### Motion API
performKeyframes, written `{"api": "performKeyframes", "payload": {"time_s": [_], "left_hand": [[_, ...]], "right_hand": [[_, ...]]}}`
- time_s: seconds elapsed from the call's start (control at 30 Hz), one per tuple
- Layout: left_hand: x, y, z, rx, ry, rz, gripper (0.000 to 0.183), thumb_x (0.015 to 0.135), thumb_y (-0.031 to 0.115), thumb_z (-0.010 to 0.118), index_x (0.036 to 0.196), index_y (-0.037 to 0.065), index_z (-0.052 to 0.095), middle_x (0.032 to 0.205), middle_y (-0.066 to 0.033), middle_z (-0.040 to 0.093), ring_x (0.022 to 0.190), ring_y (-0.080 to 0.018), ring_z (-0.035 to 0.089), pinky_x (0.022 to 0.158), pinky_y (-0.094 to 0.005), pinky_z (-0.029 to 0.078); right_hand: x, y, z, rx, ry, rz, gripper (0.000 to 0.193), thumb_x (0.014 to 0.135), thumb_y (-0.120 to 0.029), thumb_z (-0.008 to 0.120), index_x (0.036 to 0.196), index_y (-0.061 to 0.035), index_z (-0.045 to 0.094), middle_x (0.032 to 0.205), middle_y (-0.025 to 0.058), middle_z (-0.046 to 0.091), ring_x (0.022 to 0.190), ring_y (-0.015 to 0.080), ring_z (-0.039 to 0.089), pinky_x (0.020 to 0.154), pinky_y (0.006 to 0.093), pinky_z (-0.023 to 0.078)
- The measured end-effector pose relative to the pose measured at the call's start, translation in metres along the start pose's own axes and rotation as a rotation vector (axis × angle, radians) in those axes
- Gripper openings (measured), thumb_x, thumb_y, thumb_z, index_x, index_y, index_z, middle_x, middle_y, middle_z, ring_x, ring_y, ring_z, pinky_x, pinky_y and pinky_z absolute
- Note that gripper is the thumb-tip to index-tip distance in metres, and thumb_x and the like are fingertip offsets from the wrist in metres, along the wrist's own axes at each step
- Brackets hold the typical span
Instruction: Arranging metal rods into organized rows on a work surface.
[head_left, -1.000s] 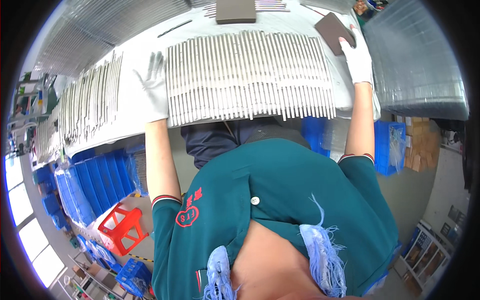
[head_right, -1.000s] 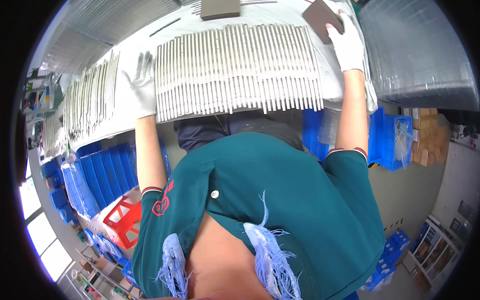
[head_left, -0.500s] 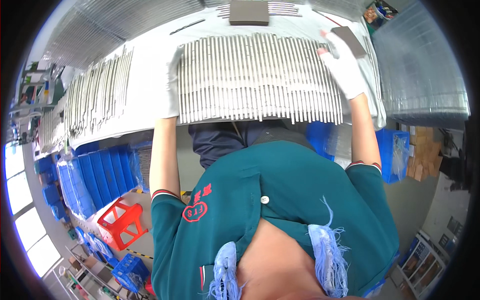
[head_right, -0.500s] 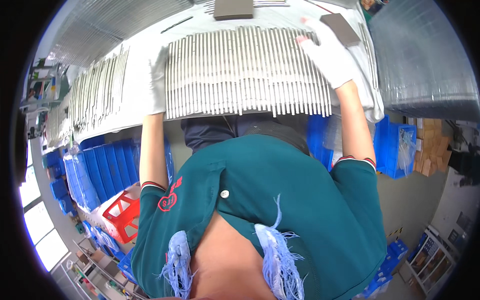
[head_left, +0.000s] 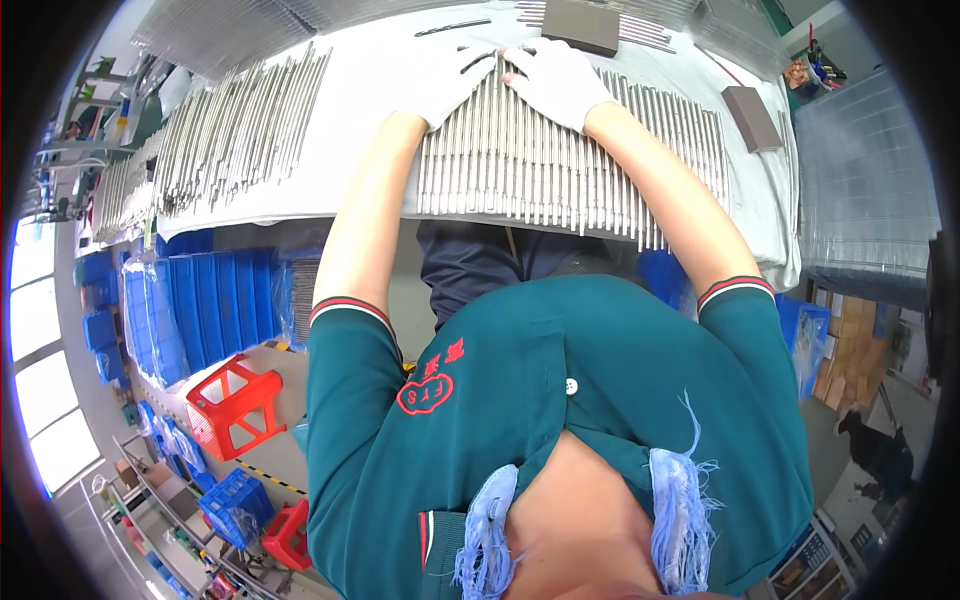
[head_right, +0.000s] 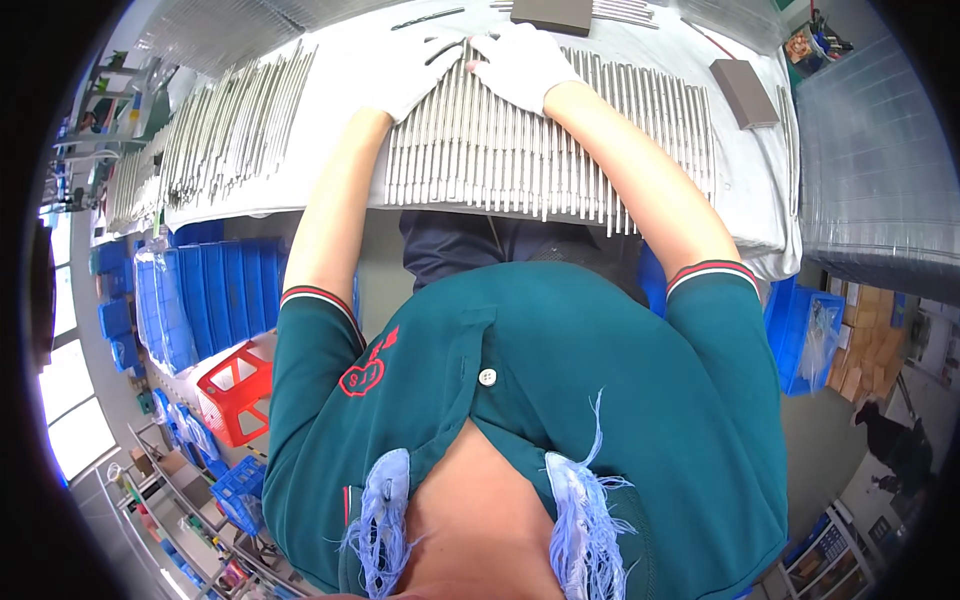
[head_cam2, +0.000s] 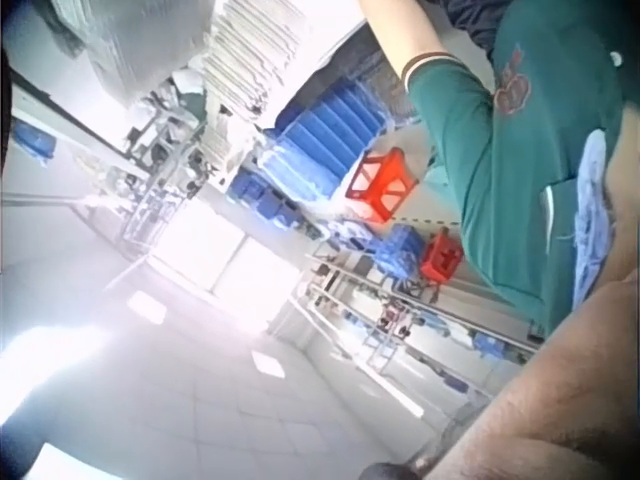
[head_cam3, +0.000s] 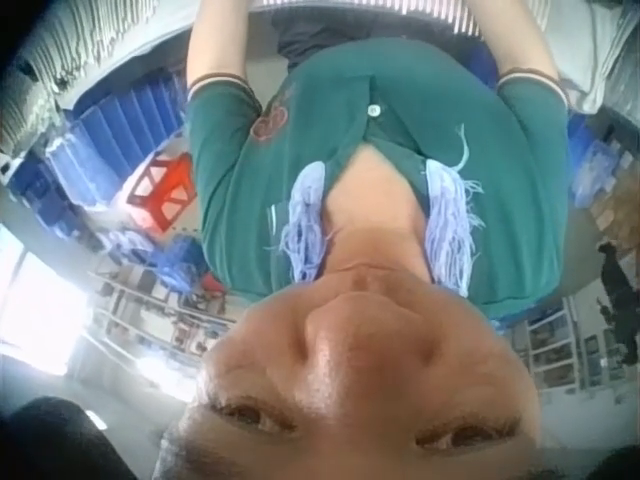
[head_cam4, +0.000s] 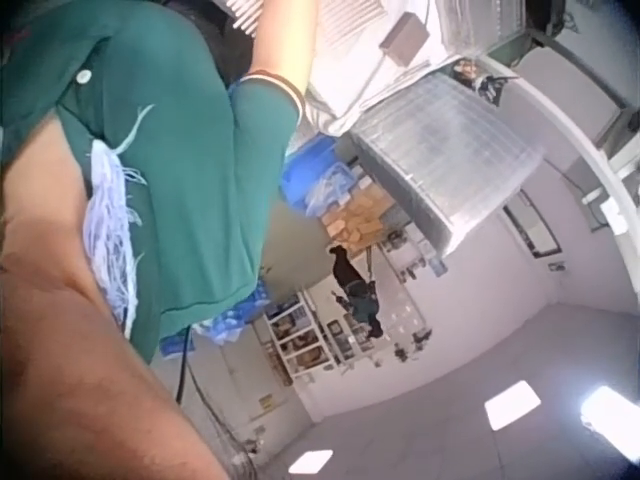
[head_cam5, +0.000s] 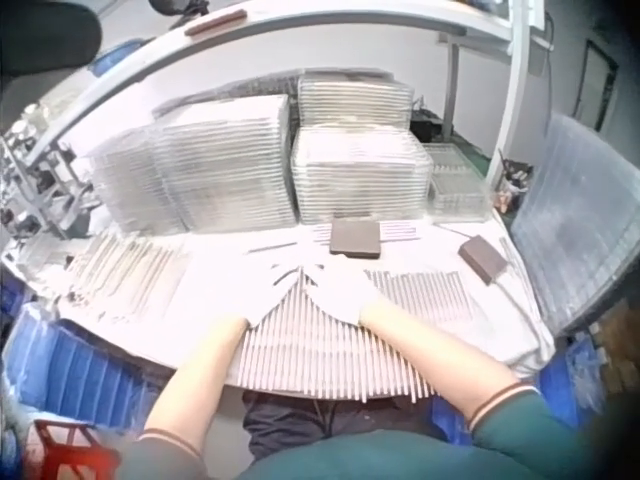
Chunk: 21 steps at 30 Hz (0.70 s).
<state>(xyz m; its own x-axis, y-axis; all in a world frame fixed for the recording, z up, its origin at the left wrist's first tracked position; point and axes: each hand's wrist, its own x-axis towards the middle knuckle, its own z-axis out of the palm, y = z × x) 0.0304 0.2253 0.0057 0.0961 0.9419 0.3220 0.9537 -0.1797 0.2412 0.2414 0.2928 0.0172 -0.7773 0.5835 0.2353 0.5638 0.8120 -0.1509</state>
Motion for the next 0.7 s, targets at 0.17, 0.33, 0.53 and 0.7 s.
{"api": "performKeyframes", "payload": {"time_s": [0.17,0.33,0.53,0.7], "left_hand": [[-0.004,0.008,-0.002,-0.002,0.042,0.056,0.043,0.099,0.051,0.058,0.123,0.018,0.072,0.125,-0.0068,0.070,0.122,-0.0271,0.060,0.108,-0.0421,0.044],[-0.022,0.021,-0.010,-0.021,0.138,0.118,0.042,0.096,0.052,0.062,0.120,0.020,0.073,0.123,-0.0050,0.071,0.123,-0.0264,0.060,0.109,-0.0438,0.043],[-0.036,0.045,-0.014,0.150,-0.001,0.028,0.056,0.100,0.054,0.053,0.137,0.013,0.063,0.141,-0.0153,0.060,0.134,-0.0351,0.052,0.116,-0.0489,0.037],[-0.070,0.132,-0.007,-0.097,-0.143,0.309,0.075,0.097,0.060,0.055,0.147,0.004,0.053,0.153,-0.0291,0.045,0.146,-0.0436,0.038,0.124,-0.0514,0.026]], "right_hand": [[0.006,-0.005,0.004,-0.002,0.024,0.001,0.044,0.103,-0.044,0.050,0.131,-0.0124,0.063,0.120,0.0191,0.067,0.108,0.0366,0.064,0.097,0.0468,0.050],[-0.005,0.000,0.008,0.069,0.020,-0.085,0.046,0.102,-0.045,0.051,0.133,-0.0122,0.062,0.123,0.0187,0.067,0.116,0.0347,0.063,0.104,0.0454,0.047],[-0.020,0.040,-0.003,0.045,0.127,-0.045,0.037,0.102,-0.039,0.051,0.124,-0.0128,0.067,0.124,0.0134,0.067,0.117,0.0318,0.063,0.103,0.0441,0.049],[-0.035,0.049,-0.004,0.047,0.091,-0.022,0.032,0.101,-0.036,0.053,0.117,-0.0147,0.070,0.115,0.0131,0.070,0.113,0.0306,0.064,0.099,0.0443,0.051]]}}
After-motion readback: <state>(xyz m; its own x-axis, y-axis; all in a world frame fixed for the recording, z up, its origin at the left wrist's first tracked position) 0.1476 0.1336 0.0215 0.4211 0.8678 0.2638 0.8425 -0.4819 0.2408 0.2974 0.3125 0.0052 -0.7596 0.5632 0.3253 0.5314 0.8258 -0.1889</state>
